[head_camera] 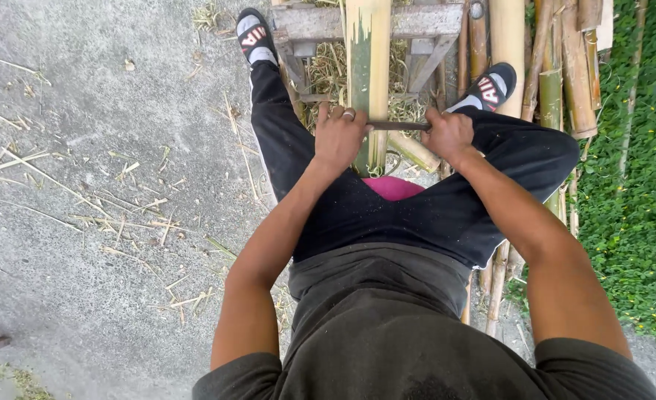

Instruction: The recorder uses a large knife to scrape the outer layer of a bamboo pole while sitting on a pile of other poles.

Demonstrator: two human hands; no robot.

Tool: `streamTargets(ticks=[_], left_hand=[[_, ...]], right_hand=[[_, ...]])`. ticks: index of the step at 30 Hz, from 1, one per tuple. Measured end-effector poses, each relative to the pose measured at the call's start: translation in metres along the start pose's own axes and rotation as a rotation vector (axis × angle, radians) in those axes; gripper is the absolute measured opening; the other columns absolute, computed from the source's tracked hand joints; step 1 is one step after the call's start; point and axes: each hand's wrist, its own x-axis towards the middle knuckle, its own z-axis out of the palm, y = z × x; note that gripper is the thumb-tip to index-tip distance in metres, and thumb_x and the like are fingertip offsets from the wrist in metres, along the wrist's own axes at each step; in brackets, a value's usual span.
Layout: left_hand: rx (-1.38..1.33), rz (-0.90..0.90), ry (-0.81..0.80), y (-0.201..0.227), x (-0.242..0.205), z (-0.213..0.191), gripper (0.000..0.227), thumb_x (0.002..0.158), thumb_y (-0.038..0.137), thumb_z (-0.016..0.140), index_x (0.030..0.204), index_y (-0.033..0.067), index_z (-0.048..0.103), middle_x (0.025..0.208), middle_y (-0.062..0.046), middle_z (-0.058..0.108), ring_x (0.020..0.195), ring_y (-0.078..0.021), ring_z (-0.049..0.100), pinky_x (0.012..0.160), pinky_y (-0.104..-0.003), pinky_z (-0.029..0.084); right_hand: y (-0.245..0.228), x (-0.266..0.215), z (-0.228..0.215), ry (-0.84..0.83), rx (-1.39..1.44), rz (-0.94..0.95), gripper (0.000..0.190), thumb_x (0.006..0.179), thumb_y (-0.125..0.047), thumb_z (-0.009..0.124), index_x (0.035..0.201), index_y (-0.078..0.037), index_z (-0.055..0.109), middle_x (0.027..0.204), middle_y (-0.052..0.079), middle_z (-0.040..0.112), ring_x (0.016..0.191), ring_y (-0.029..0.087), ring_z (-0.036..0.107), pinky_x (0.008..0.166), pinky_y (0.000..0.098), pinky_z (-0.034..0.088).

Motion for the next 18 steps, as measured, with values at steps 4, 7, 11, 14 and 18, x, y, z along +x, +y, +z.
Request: streamTargets(ticks=[4,7,11,14,18], left_hand=[[-0.005,-0.037,-0.005,0.005,0.001,-0.008,0.028,0.092,0.038,0.071,0.094,0.0096,0.070,0.085,-0.009,0.072,0.093,-0.0279,0.067,0.102,-0.052,0.037],[-0.002,-0.059,-0.078,0.007,-0.004,-0.009,0.028,0.093,0.037,0.071,0.095,0.0098,0.070,0.085,-0.009,0.072,0.094,-0.0277,0.067,0.103,-0.051,0.038],[-0.052,-0.135,-0.220,0.030,-0.050,0.004,0.027,0.091,0.038,0.071,0.100,0.0121,0.072,0.084,-0.011,0.073,0.088,-0.0285,0.069,0.099,-0.048,0.038],[-0.114,-0.239,-0.309,0.040,-0.069,0.005,0.026,0.090,0.038,0.070,0.100,0.0142,0.073,0.082,-0.011,0.074,0.085,-0.0297,0.070,0.096,-0.047,0.039],[-0.145,-0.319,-0.407,0.040,-0.042,-0.009,0.025,0.089,0.038,0.070,0.100,0.0155,0.073,0.076,-0.013,0.073,0.075,-0.0310,0.071,0.100,-0.052,0.035]], right_hand=[[-0.003,-0.001,-0.009,-0.018,-0.002,-0.012,0.022,0.079,-0.026,0.077,0.095,-0.013,0.068,0.078,0.017,0.072,0.073,0.040,0.072,0.068,0.0520,0.056],[-0.002,-0.004,-0.006,-0.059,0.007,-0.026,0.023,0.080,-0.026,0.077,0.095,-0.012,0.068,0.077,0.018,0.072,0.072,0.040,0.071,0.067,0.0523,0.057],[0.000,-0.041,0.007,-0.210,0.003,-0.063,0.021,0.081,-0.027,0.072,0.098,-0.015,0.070,0.076,0.018,0.072,0.072,0.040,0.072,0.070,0.0524,0.058],[-0.004,-0.061,0.016,-0.367,0.026,-0.116,0.022,0.079,-0.027,0.070,0.098,-0.017,0.072,0.074,0.018,0.072,0.072,0.040,0.072,0.070,0.0527,0.058],[0.004,-0.023,0.012,-0.380,-0.004,-0.085,0.021,0.077,-0.027,0.071,0.096,-0.017,0.073,0.076,0.018,0.072,0.073,0.041,0.072,0.068,0.0530,0.058]])
